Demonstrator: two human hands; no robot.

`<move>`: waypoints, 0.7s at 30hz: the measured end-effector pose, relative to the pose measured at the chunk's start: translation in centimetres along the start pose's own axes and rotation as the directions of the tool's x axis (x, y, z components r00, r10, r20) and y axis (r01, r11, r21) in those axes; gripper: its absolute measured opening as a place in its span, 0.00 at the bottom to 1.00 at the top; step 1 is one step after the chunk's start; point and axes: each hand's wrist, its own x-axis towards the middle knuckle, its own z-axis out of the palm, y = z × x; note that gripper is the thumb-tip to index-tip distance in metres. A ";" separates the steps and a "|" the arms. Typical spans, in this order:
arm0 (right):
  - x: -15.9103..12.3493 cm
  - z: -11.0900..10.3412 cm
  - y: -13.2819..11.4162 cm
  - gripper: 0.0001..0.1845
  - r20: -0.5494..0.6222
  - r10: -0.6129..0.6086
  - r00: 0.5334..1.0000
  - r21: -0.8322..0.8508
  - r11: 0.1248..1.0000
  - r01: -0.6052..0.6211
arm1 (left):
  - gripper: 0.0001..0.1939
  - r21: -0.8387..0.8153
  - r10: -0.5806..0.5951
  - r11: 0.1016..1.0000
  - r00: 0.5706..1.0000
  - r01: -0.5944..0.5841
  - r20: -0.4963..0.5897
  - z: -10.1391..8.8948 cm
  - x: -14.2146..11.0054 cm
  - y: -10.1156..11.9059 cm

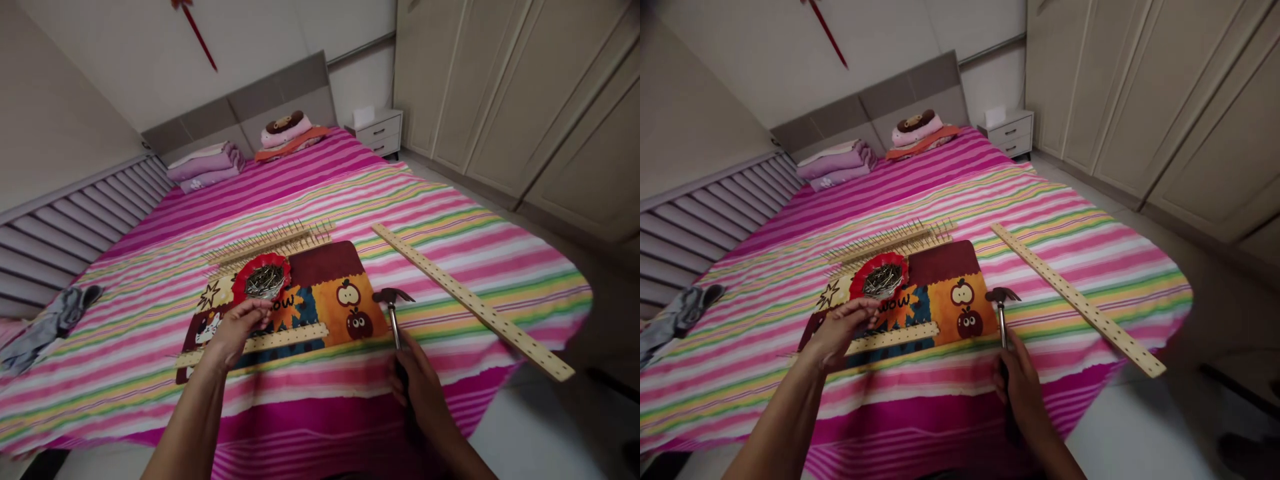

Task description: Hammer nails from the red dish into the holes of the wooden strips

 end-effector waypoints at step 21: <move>-0.2 0.0 -0.2 0.29 0.062 -0.024 0.998 0.043 0.999 0.022 | 0.26 -0.159 0.037 0.985 0.989 -0.059 -0.141 8.4 -3.6 -7.3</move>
